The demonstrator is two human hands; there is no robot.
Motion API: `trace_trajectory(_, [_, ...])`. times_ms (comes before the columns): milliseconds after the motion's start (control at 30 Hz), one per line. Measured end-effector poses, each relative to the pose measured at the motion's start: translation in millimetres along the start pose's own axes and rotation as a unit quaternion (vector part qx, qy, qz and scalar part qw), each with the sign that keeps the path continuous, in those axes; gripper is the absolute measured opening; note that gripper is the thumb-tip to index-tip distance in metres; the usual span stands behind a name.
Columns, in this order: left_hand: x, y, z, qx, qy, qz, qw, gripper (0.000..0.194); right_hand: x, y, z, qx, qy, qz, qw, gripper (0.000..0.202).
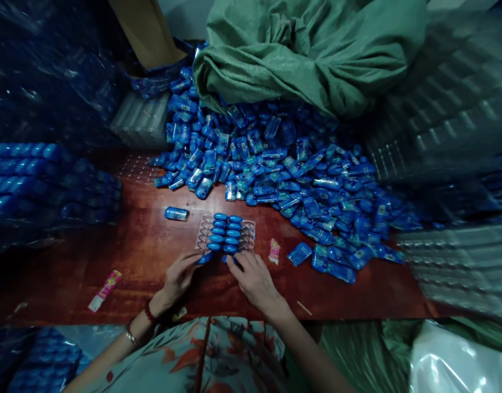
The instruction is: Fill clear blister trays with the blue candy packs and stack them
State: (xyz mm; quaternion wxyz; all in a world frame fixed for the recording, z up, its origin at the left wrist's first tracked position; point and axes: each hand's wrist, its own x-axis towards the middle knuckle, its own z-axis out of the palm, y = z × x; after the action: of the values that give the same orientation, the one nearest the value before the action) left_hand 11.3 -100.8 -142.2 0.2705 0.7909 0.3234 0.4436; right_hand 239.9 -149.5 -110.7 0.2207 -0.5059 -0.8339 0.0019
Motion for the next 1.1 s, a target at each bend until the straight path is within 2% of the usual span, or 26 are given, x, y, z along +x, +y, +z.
trace_trajectory(100, [6, -11, 1.1, 0.023, -0.066, 0.069, 0.995, 0.043, 1, -2, 0, 0.014, 0.011, 0.018, 1.000, 0.036])
trace_trajectory(200, [16, -9, -8.5, 0.079, -0.157, 0.129, 0.976, 0.042, 6, -4, -4, 0.025, -0.004, 0.022, 0.999, 0.037])
trace_trajectory(300, [28, 0, -16.9, 0.141, -0.257, 0.152, 0.944, 0.037, 11, -6, -6, 0.021, -0.016, 0.023, 0.999, 0.035])
trace_trajectory(400, [35, 6, -17.5, 0.206, -0.298, 0.154, 0.919, 0.035, 14, -9, -7, 0.016, -0.007, 0.033, 0.999, 0.032])
trace_trajectory(533, [29, 11, -11.0, 0.299, -0.263, 0.157, 0.904, 0.037, 14, -15, -8, 0.010, -0.021, 0.057, 0.998, 0.033])
trace_trajectory(667, [15, 16, -3.7, 0.370, -0.211, 0.101, 0.899, 0.043, 15, -19, -7, -0.006, -0.020, 0.095, 0.995, 0.037])
trace_trajectory(767, [6, 15, 1.2, 0.389, -0.164, 0.019, 0.906, 0.045, 13, -19, -5, -0.007, -0.010, 0.101, 0.995, 0.033])
trace_trajectory(867, [0, 9, 2.5, 0.330, -0.129, -0.012, 0.935, 0.049, 1, -12, -6, 0.020, 0.041, 0.123, 0.991, 0.033])
trace_trajectory(967, [-1, 0, -4.1, 0.248, -0.068, -0.026, 0.966, 0.054, -24, 9, -15, 0.042, 0.131, 0.239, 0.961, 0.030])
trace_trajectory(1100, [17, -21, -28.7, 0.205, 0.012, -0.087, 0.975, 0.037, -66, 52, -41, -0.008, 0.211, 0.385, 0.898, 0.028])
